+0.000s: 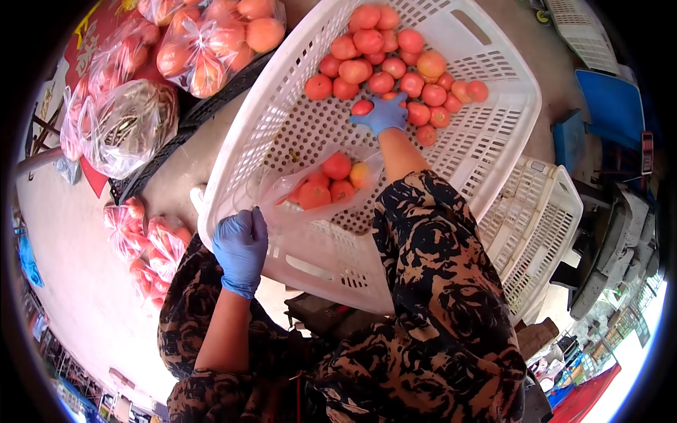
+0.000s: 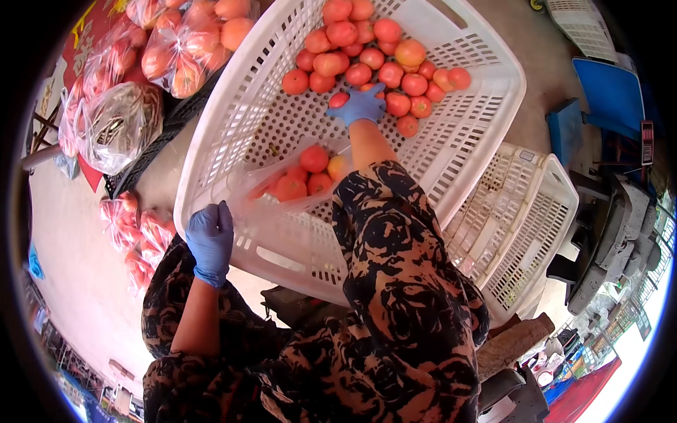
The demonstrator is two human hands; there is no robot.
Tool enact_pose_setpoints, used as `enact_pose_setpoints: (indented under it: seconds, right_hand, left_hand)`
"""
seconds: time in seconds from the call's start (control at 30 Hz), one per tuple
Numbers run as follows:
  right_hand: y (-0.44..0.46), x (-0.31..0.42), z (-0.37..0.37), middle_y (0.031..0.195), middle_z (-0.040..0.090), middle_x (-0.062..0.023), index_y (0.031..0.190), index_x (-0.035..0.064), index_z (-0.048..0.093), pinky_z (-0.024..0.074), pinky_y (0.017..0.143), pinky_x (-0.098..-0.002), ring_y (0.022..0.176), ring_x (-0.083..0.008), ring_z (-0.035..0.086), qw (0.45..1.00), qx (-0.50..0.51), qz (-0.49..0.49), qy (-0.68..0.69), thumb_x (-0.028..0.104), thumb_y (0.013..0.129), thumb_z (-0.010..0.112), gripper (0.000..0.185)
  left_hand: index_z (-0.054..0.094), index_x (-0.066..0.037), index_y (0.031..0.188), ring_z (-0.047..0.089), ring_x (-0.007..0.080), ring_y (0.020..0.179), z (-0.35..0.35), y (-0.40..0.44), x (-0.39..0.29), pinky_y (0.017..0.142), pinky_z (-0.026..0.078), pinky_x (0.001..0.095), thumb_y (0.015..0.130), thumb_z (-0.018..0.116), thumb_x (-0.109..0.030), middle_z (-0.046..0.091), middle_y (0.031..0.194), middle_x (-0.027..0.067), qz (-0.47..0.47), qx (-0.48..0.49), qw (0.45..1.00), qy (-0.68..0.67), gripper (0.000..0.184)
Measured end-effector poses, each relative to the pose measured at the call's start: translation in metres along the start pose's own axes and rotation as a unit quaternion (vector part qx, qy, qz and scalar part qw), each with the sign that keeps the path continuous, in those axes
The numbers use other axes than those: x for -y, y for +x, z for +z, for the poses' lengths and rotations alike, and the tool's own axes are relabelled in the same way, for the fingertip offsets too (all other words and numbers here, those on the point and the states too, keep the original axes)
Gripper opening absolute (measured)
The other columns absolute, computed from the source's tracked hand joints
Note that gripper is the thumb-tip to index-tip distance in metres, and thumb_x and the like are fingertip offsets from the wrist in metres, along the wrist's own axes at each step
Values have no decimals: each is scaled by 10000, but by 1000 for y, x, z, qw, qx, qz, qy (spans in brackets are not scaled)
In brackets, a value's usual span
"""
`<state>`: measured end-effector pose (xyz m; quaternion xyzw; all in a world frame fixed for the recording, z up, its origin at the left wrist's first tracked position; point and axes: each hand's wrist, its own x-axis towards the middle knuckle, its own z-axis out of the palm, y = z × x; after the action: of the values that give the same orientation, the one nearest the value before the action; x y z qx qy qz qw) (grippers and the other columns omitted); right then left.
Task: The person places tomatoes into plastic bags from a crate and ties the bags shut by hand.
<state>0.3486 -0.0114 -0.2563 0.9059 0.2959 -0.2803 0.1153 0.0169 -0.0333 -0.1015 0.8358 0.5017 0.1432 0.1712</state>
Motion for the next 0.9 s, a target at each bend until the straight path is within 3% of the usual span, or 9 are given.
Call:
enact_pose_setpoints:
  seconds: [0.17,0.23,0.3,0.43,0.57,0.63,0.77,0.87,0.9]
  right_hand:
    - [-11,-17,8,1353,256,-176,1113,180,604,414,789,-427,1095,-313,428,989,-48,-123,-60,515,588,725,634]
    - [-13,-33,8,1312,337,-176,1136,124,583,420,797,-427,1080,-314,452,947,77,-78,300,477,624,714,635]
    - [-33,-52,-5,1240,463,-153,1197,23,510,455,800,-409,1068,-298,498,806,172,-40,565,420,690,693,669]
    - [-77,-79,-11,1195,519,-115,1257,-17,420,487,820,-374,1050,-244,536,484,419,-188,745,362,751,662,677]
    - [-132,-31,-28,1182,524,-117,1246,-16,430,497,785,-363,1015,-236,547,529,554,-310,562,280,736,677,639]
    - [-157,7,-21,1111,563,-112,1203,0,481,484,791,-326,954,-205,560,659,534,-356,393,272,717,668,588]
    - [-176,65,6,979,612,-68,1092,28,566,471,750,-296,836,-162,575,732,420,-506,179,264,710,651,457]
    - [-148,85,68,1001,641,-66,949,167,673,482,711,-388,948,-188,588,833,298,-466,-28,394,720,607,329]
    - [-151,75,81,1002,639,-113,960,156,664,483,688,-384,900,-254,608,842,123,-526,8,419,729,568,363]
  left_hand:
    - [419,-74,562,474,320,470,0,0,-1,460,379,421,770,619,-98,447,492,131,6,-14,1000,-3,290]
    - [422,-72,559,475,324,471,-1,0,0,462,382,420,776,617,-108,449,494,134,5,-16,1000,1,294]
    - [432,-70,552,484,331,477,-1,0,-2,464,383,421,786,616,-125,461,502,140,4,-19,1000,-1,303]
    - [447,-49,569,475,320,456,1,-1,1,446,366,399,828,588,-163,457,500,149,3,-33,999,-9,316]
    - [463,-55,576,498,322,476,-2,-1,0,458,387,404,836,582,-198,485,520,149,-18,-25,999,-23,319]
    - [487,-68,581,529,330,503,-4,-2,0,476,415,419,828,585,-214,513,534,145,-31,-13,999,-23,303]
    - [499,-60,595,529,335,506,-1,-2,5,484,420,417,829,576,-205,518,545,155,26,-36,999,-21,286]
    - [498,-57,600,530,335,506,-1,-2,5,483,421,418,827,577,-198,518,550,158,16,-37,999,-30,278]
    - [497,-57,602,531,334,506,-1,-2,4,482,421,418,827,577,-197,519,552,158,18,-37,999,-23,277]
